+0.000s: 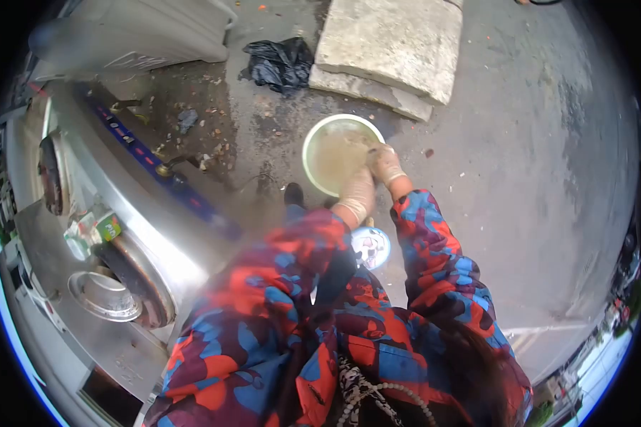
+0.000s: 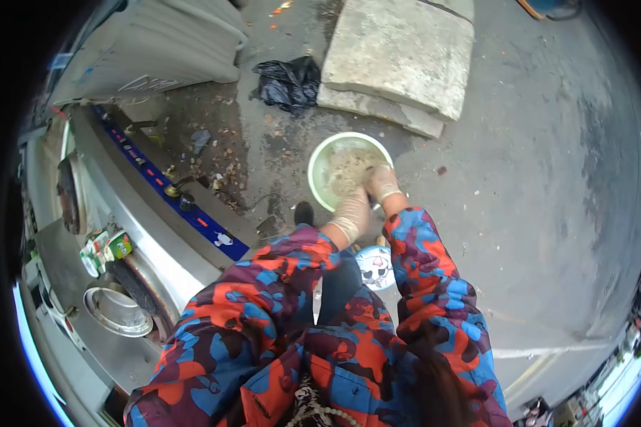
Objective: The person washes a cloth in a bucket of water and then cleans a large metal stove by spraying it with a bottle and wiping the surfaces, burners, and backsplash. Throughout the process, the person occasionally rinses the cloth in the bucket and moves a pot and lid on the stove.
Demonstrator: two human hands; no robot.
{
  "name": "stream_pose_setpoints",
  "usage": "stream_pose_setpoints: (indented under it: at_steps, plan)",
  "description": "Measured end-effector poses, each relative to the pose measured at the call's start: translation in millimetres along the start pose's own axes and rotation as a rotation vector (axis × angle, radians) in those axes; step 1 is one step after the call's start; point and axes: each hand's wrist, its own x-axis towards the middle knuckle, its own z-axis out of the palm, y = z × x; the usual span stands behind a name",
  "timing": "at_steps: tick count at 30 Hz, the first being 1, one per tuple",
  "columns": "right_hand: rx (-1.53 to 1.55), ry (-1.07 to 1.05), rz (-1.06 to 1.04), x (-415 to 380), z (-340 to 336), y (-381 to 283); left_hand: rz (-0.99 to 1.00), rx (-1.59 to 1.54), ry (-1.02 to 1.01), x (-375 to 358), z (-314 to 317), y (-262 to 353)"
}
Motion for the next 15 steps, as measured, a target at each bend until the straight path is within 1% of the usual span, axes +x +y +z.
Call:
stream_pose_setpoints:
  at_steps: [1,2,3,4,5,6,7,8,10,11,13,14,15]
  plan:
    - [-0.328,-0.144,-0.108,3,-4,-6,0.042,0.008,0.096,7,13,-10]
    - [-0.044,0.139,-0.05,-11,-7,-9,0.038,0.033,0.102,15,23,-19]
    - [-0.237,-0.08,-0.184,4,2,5,0.039,0.005,0.066,13,17,-20]
    - [-0.144,-0.026,-0.174,4,5,15,0.104,-0.098,0.163,8,15,-18]
    - [-0.04,-0.089,-0.131,-7,-24,4,0.059,0.026,-0.064,-14,-30,3]
    - [0.425,-0.128,0.003,-27,-57,-10,0.028,-0.057,-0.142,-10,-26,-8]
    - [1.099,-0.307,0.338,-34,-84,-24,0.019,-0.139,-0.228,1,-23,-13]
    - [1.14,-0.216,0.116,-37,-74,-3,0.019,-0.143,-0.191,-5,-38,-13]
    - [1.267,-0.128,-0.169,-47,-85,9,0.174,-0.929,-0.5,-28,-69,-12]
    - [1.31,-0.152,-0.185,-55,-101,0,0.192,-0.924,-0.484,-39,-81,-4]
    - [1.395,-0.203,-0.214,-73,-139,-26,-0.019,-1.387,-0.664,-60,-94,13]
    - [1.467,-0.239,-0.06,-68,-133,-19,0.001,-1.387,-0.659,-64,-91,19]
    - [1.533,-0.273,0.096,-64,-135,-15,-0.021,-1.639,-0.807,-68,-87,26]
